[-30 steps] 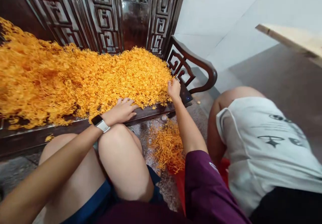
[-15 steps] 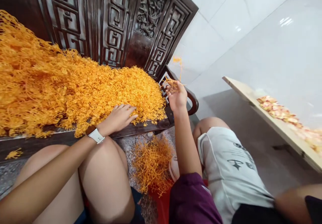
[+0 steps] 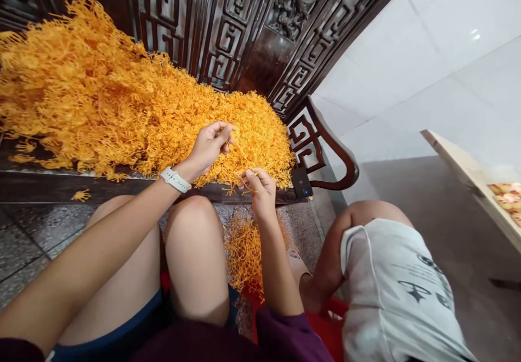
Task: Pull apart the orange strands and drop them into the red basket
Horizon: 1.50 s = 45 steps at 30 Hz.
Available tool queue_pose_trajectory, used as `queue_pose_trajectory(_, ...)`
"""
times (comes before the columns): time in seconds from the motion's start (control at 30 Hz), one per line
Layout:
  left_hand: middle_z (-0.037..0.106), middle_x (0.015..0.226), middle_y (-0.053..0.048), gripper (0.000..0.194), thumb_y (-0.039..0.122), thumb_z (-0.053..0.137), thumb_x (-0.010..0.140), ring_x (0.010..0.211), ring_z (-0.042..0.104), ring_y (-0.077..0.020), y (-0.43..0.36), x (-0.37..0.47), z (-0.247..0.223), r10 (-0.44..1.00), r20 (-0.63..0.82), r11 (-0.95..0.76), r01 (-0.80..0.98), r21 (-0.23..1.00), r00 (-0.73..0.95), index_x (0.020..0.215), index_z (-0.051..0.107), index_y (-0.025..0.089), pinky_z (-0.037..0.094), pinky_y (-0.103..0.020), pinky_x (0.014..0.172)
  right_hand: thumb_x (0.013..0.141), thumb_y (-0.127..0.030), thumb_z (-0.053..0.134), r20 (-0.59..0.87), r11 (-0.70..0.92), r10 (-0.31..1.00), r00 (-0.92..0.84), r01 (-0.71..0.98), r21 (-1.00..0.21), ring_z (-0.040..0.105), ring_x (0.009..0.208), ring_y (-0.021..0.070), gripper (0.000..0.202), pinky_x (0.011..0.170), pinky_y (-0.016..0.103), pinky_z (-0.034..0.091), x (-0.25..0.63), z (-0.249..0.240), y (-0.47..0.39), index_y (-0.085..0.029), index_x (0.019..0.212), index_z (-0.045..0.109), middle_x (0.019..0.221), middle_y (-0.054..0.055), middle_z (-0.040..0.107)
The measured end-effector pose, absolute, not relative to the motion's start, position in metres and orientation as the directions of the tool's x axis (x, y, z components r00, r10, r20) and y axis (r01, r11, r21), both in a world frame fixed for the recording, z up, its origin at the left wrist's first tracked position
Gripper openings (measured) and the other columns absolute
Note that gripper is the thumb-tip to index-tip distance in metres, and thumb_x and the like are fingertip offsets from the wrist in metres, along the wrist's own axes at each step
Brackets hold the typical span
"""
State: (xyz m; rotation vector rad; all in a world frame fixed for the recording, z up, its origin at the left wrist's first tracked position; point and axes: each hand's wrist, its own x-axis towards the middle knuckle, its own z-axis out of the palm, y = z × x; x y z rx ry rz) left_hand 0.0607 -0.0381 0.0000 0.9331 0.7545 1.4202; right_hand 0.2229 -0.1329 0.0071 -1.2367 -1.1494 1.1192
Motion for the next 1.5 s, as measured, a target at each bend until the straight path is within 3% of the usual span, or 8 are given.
queue_pose_trajectory(0.2, 0.068, 0.092, -0.006, 0.015, 0.022, 0.052, 0.107, 0.063, 0.058, -0.0071, -0.005, 0.03, -0.011, 0.99, -0.09, 0.036, -0.418, 0.908, -0.111, 0.102, 0.066, 0.018, 0.046, -0.02, 0.059, 0.092, -0.039, 0.072, 0.008, 0.006, 1.0, 0.027, 0.081, -0.997, 0.063, 0.067, 0.0159, 0.018, 0.072, 0.031, 0.052, 0.225, 0.002, -0.157, -0.023, 0.085, 0.069, 0.08, 0.001, 0.068)
queue_pose_trajectory(0.4, 0.047, 0.161, -0.022, 0.058, 0.032, 0.069, 0.096, 0.133, 0.061, -0.0355, -0.002, 0.009, -0.023, 0.989, 0.095, -0.142, 0.556, 0.819, 0.113, 0.152, 0.056, 0.022, 0.053, -0.047, 0.103, 0.096, -0.047, 0.067, 0.043, 0.031, 0.999, 0.023, 0.395, -0.918, 0.061, 0.077, 0.0194, 0.026, 0.077, 0.033, 0.05, 0.252, -0.005, -0.182, -0.021, 0.093, 0.072, 0.084, 0.003, 0.067)
queue_pose_trajectory(0.73, 0.076, 0.114, -0.017, 0.037, 0.036, 0.07, 0.092, 0.107, 0.071, -0.033, -0.009, -0.036, -0.013, 0.938, -0.145, -0.223, 0.871, 0.437, 0.313, 0.121, 0.08, 0.016, 0.055, -0.044, 0.092, 0.099, -0.05, 0.046, -0.394, -0.099, 0.918, 0.054, 0.991, -0.093, 0.058, 0.065, 0.0225, 0.035, 0.065, 0.034, 0.039, 0.34, -0.021, -0.207, -0.022, 0.084, 0.06, 0.068, 0.004, 0.063)
queue_pose_trajectory(0.9, 0.073, 0.099, -0.009, 0.038, 0.034, 0.082, 0.082, 0.116, 0.067, -0.0341, 0.0, -0.073, -0.025, 0.949, -0.246, -0.083, 0.908, 0.41, 0.198, 0.116, 0.081, 0.019, 0.049, -0.043, 0.104, 0.09, -0.045, 0.06, -0.599, -0.175, 0.785, 0.16, 0.984, 0.033, 0.071, 0.118, 0.0377, 0.048, 0.1, 0.045, 0.053, 0.378, -0.044, -0.226, -0.01, 0.121, 0.069, 0.127, 0.026, 0.074)
queue_pose_trajectory(1.1, 0.046, 0.065, -0.002, 0.013, 0.027, 0.082, 0.081, 0.121, 0.064, -0.0402, 0.022, -0.1, -0.068, 0.987, -0.16, 0.144, 0.64, 0.755, -0.033, 0.089, 0.08, 0.017, 0.038, -0.061, 0.115, 0.098, -0.052, 0.061, -0.412, -0.062, 0.902, -0.13, 0.906, -0.419, 0.076, 0.106, 0.0329, 0.052, 0.094, 0.049, 0.059, 0.322, -0.043, -0.197, -0.02, 0.139, 0.065, 0.12, 0.017, 0.077)
queue_pose_trajectory(1.27, 0.059, 0.075, -0.008, 0.015, 0.021, 0.088, 0.071, 0.123, 0.059, -0.0434, 0.018, -0.11, -0.07, 0.996, -0.038, 0.087, 0.72, 0.688, -0.084, 0.073, 0.073, 0.019, 0.039, -0.061, 0.116, 0.102, -0.044, 0.063, -0.059, 0.141, 0.915, -0.398, 0.454, -0.88, 0.069, 0.122, 0.0238, 0.03, 0.108, 0.043, 0.054, 0.209, -0.036, -0.142, -0.025, 0.123, 0.073, 0.13, 0.009, 0.074)
queue_pose_trajectory(1.37, 0.07, 0.098, -0.012, 0.011, 0.025, 0.083, 0.079, 0.124, 0.056, -0.0402, 0.013, -0.118, -0.054, 0.979, 0.135, 0.012, 0.707, 0.707, -0.151, 0.084, 0.074, 0.024, 0.044, -0.056, 0.113, 0.1, -0.047, 0.065, -0.179, -0.087, 0.682, -0.709, 0.164, -0.983, 0.071, 0.117, 0.021, 0.033, 0.104, 0.04, 0.056, 0.149, -0.044, -0.108, -0.027, 0.126, 0.072, 0.129, 0.007, 0.075)
queue_pose_trajectory(1.5, 0.07, 0.101, -0.013, 0.009, 0.02, 0.076, 0.082, 0.116, 0.057, -0.0364, 0.008, -0.129, -0.037, 0.936, 0.238, 0.001, 0.679, 0.734, -0.259, 0.089, 0.072, 0.024, 0.045, -0.055, 0.113, 0.086, -0.049, 0.08, -0.423, -0.224, 0.285, -0.86, 0.369, -0.902, 0.073, 0.1, 0.0196, 0.039, 0.087, 0.031, 0.059, 0.096, -0.071, -0.074, -0.019, 0.111, 0.076, 0.11, 0.008, 0.08)
